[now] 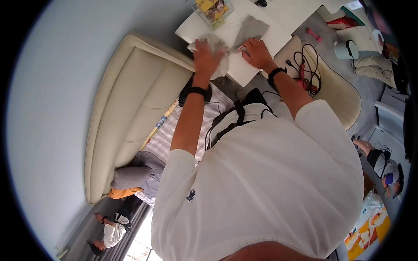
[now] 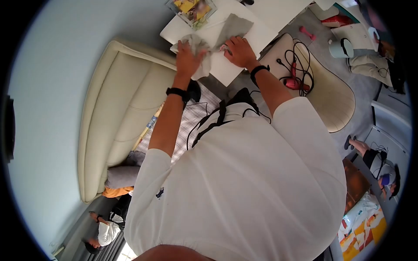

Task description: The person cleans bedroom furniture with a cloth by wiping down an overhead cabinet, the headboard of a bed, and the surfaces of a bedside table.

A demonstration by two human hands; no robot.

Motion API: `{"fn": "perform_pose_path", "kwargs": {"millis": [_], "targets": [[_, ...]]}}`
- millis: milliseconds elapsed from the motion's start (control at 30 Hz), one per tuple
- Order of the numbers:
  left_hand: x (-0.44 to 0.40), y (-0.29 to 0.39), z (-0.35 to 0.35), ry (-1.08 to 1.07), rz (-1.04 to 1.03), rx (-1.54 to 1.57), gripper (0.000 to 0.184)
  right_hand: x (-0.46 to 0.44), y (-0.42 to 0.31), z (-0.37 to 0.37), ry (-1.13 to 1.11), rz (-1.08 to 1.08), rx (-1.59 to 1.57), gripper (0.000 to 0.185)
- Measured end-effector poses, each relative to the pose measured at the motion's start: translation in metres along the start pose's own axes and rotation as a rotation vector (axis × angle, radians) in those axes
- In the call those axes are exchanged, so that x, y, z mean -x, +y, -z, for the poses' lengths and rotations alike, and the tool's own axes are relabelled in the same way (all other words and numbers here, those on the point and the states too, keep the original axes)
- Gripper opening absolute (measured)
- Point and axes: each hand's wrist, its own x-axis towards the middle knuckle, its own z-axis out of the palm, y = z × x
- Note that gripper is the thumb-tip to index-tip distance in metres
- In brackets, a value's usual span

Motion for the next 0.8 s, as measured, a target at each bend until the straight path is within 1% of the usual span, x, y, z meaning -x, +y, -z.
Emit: {"fn": "perform_pose_path", "kwargs": {"millis": [33, 100, 133, 200, 233, 300, 367, 400, 467, 533, 567, 633, 667, 733, 767, 800], "targets": [[0.012, 0.006, 0.001, 0.001, 0.008, 0.005, 0.077, -0.001, -0.001, -0.001, 0.011, 0.012, -0.002, 0.024], [0.038, 0.022, -0.005, 0.046, -0.098, -0.069, 0.087, -0.001, -0.002, -0.005, 0.033, 0.022, 0.013, 0.023], [0.045, 0.029, -0.009, 0.045, -0.095, -0.062, 0.087, -0.002, -0.002, -0.004, 0.03, 0.014, 0.032, 0.023], [0.063, 0.037, -0.02, 0.068, -0.118, 0.109, 0.083, -0.003, -0.004, -0.002, 0.013, 0.007, 0.056, 0.023], [0.072, 0.04, -0.023, 0.068, -0.108, 0.115, 0.083, -0.004, -0.004, -0.001, -0.009, -0.005, 0.075, 0.023], [0.089, 0.044, -0.02, -0.021, -0.154, 0.284, 0.079, -0.004, -0.004, -0.003, -0.037, -0.01, 0.091, 0.024], [0.093, 0.036, -0.015, -0.014, -0.152, 0.294, 0.076, -0.004, -0.005, -0.003, -0.008, 0.007, 0.111, 0.023], [0.092, 0.028, -0.013, -0.052, -0.13, 0.281, 0.076, -0.003, -0.007, -0.004, -0.008, 0.008, 0.108, 0.023], [0.079, 0.014, -0.012, -0.081, -0.112, 0.268, 0.076, -0.005, -0.007, -0.001, -0.035, -0.02, 0.097, 0.023], [0.059, -0.004, -0.013, 0.017, -0.094, 0.198, 0.074, -0.004, -0.006, -0.001, -0.029, -0.014, 0.085, 0.023], [0.048, -0.011, -0.012, 0.017, -0.098, 0.2, 0.074, -0.004, -0.005, -0.001, -0.03, -0.01, 0.071, 0.023], [0.026, -0.025, -0.007, 0.049, 0.081, 0.069, 0.073, -0.005, -0.004, 0.001, -0.024, 0.002, 0.069, 0.023], [0.016, -0.032, -0.005, 0.041, 0.081, 0.07, 0.073, -0.004, -0.006, 0.0, -0.021, 0.015, 0.062, 0.022], [-0.011, -0.042, 0.003, -0.03, 0.201, 0.091, 0.072, -0.005, -0.009, 0.001, -0.032, -0.007, 0.057, 0.022], [-0.026, -0.043, 0.009, -0.03, 0.202, 0.094, 0.072, -0.006, -0.008, 0.002, -0.04, -0.027, 0.05, 0.022], [-0.04, -0.044, 0.016, -0.076, 0.245, 0.034, 0.072, -0.006, -0.006, 0.001, -0.043, -0.026, 0.052, 0.022]]}}
